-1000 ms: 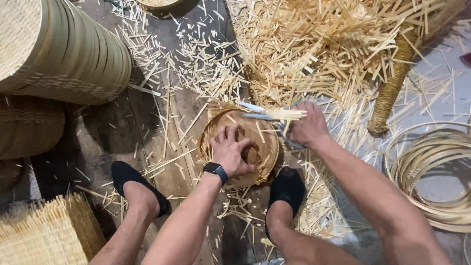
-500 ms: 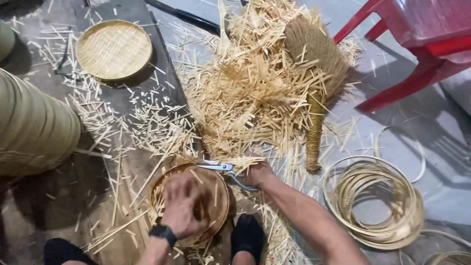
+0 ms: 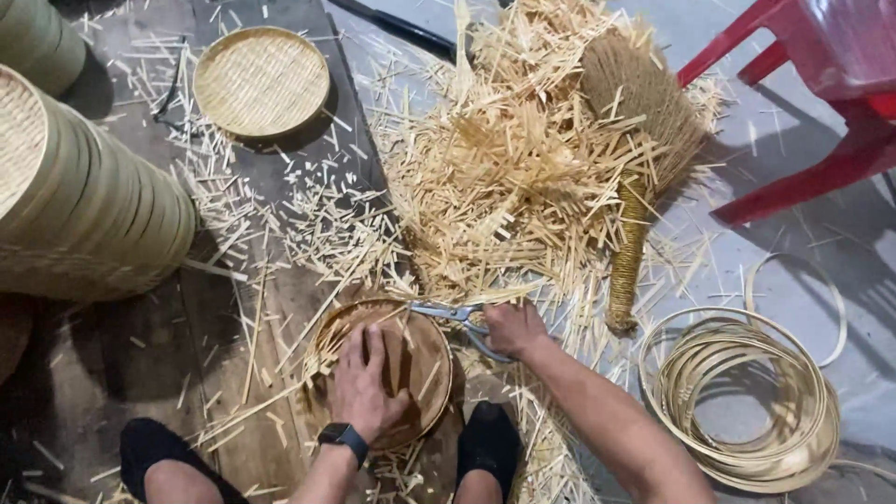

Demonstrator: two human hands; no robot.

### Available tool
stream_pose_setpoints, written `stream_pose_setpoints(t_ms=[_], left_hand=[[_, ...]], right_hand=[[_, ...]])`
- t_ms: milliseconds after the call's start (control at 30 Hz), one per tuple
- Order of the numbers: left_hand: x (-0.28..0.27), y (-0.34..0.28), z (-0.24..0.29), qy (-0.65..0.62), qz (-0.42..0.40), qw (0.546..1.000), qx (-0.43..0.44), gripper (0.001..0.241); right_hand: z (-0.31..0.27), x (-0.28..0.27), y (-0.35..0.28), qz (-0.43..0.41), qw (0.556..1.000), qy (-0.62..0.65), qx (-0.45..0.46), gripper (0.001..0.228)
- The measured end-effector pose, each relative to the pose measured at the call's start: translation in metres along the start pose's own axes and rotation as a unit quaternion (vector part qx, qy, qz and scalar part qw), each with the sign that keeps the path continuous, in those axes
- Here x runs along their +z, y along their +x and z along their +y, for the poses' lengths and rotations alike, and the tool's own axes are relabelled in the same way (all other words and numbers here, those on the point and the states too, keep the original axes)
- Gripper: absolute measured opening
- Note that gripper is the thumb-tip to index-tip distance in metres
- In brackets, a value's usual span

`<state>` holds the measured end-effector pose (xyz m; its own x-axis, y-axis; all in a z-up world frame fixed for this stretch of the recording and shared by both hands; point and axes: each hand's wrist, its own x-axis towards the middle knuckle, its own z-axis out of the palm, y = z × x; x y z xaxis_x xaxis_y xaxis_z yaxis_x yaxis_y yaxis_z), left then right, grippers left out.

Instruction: The person sits on the floor and fits a square woven bamboo mat over a round wooden tray form, pressing it down to shape it. They use scissors to trim the excess bamboo strips around the rim, then set the trimmed tray aside and pick up the next woven mat to repeat the process.

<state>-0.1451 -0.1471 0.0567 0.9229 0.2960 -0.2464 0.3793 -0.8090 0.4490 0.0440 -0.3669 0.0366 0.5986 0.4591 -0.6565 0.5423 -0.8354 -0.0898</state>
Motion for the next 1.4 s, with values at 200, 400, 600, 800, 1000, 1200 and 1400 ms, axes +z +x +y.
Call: stream_pose_setpoints(t_ms=[200,400,600,800,1000,1200,1400], left_hand=[[-0.014,-0.003,-0.004,0.008,-0.038,0.996,0.08,0.132],[0.025,-0.003,0.0,-0.018,0.041,0.993,-0.114,0.133],[0.01,-0.007,-0.01,-0.01,-0.006,0.998,-0.054,0.13],[0.009,0.002,-0.022,0.01,-0.032,0.999,-0.009,0.132],[-0.004,0.003,-0.033,0.018,-0.029,0.993,0.114,0.113],[-0.023,0.011,-0.031,0.049,-0.083,0.979,0.178,0.112],[-0.054,-0.01,0.009,0.056,-0.101,0.992,0.057,0.115]], right_hand=[[-0.018,0.018,0.015,0.217,0.969,-0.095,-0.065,0.034],[0.01,0.036,0.027,0.198,0.969,-0.116,-0.094,0.03],[-0.008,0.024,0.027,0.199,0.963,-0.175,-0.057,0.038],[-0.016,0.003,0.001,0.14,0.979,-0.139,-0.051,0.043],[-0.004,0.029,0.02,0.253,0.955,-0.104,-0.11,0.041],[-0.027,-0.01,-0.001,0.237,0.96,-0.121,-0.086,0.051],[0.019,0.043,0.046,0.21,0.965,-0.114,-0.104,0.027]])
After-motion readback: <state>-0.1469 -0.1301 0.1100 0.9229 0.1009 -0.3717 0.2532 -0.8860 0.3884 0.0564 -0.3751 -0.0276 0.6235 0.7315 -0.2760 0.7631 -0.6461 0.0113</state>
